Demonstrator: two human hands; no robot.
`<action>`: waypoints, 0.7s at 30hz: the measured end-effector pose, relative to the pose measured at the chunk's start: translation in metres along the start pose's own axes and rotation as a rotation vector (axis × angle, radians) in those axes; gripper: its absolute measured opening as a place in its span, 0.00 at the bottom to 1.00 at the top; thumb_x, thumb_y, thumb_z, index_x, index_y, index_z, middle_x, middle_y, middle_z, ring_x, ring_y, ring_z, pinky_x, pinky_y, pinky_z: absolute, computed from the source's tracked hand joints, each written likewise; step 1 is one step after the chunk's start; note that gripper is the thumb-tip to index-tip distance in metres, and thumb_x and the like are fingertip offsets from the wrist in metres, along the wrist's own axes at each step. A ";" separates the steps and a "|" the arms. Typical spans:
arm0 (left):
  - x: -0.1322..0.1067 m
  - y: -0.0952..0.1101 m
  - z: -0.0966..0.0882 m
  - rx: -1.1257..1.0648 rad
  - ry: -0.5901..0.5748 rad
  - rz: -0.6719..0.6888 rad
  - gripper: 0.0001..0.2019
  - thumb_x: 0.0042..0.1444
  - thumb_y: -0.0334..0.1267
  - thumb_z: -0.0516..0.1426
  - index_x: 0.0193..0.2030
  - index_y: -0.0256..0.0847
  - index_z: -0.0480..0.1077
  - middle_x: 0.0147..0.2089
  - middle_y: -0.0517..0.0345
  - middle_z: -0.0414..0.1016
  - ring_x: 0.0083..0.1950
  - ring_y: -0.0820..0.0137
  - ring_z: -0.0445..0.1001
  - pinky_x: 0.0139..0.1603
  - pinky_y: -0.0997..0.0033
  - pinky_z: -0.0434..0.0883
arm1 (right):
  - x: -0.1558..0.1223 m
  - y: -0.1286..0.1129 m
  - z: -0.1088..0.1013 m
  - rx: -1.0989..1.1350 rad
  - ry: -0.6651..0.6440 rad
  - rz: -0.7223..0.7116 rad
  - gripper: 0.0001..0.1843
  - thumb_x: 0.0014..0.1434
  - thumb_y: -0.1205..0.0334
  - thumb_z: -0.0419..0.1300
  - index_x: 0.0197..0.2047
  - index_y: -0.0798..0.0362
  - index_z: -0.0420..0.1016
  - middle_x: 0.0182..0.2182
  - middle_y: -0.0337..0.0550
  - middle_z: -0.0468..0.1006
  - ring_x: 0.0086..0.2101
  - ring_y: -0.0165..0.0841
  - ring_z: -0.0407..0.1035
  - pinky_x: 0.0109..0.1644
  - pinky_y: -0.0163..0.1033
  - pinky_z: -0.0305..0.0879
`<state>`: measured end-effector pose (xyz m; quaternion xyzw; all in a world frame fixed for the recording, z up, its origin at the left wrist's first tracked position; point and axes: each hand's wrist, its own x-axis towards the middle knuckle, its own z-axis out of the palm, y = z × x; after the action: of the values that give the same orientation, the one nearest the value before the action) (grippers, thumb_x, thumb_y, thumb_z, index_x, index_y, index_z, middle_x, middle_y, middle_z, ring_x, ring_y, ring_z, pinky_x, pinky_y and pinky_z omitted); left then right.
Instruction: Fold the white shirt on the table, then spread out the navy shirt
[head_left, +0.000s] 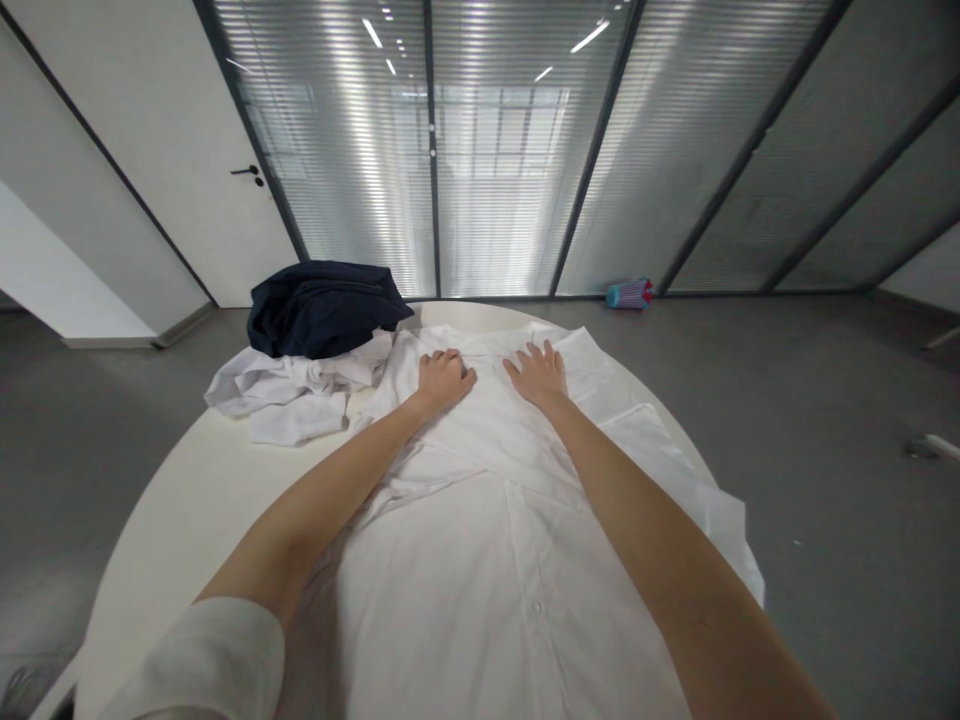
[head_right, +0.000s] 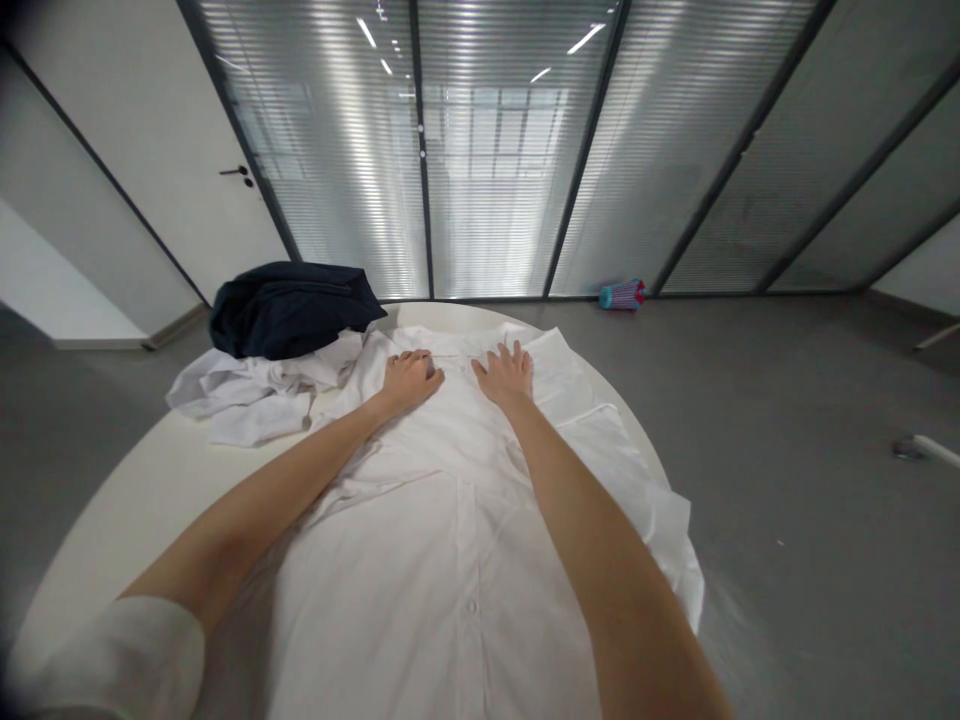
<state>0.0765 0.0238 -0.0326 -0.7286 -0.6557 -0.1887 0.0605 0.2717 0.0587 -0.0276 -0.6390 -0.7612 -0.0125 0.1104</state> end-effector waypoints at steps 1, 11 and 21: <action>0.000 0.000 0.000 0.000 -0.006 0.002 0.19 0.65 0.46 0.51 0.50 0.37 0.77 0.62 0.46 0.74 0.60 0.50 0.70 0.62 0.47 0.63 | 0.000 0.000 0.000 0.004 -0.015 -0.001 0.33 0.71 0.43 0.41 0.66 0.54 0.69 0.70 0.49 0.59 0.71 0.52 0.42 0.72 0.56 0.38; -0.003 -0.009 -0.006 -0.065 -0.119 0.105 0.22 0.68 0.51 0.51 0.64 0.45 0.67 0.72 0.48 0.61 0.71 0.51 0.61 0.68 0.43 0.60 | 0.005 0.003 0.006 0.017 -0.049 0.001 0.32 0.72 0.45 0.42 0.68 0.54 0.65 0.70 0.50 0.60 0.69 0.50 0.49 0.70 0.57 0.43; -0.134 -0.049 -0.090 -0.210 -0.229 0.550 0.23 0.72 0.41 0.47 0.71 0.45 0.59 0.76 0.50 0.54 0.78 0.59 0.47 0.75 0.49 0.54 | 0.006 0.002 0.005 0.028 -0.042 -0.014 0.31 0.71 0.46 0.43 0.67 0.56 0.66 0.70 0.52 0.61 0.67 0.52 0.52 0.68 0.57 0.48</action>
<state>0.0013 -0.1250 -0.0051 -0.8973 -0.4136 -0.1485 -0.0405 0.2717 0.0652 -0.0316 -0.6323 -0.7677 0.0108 0.1033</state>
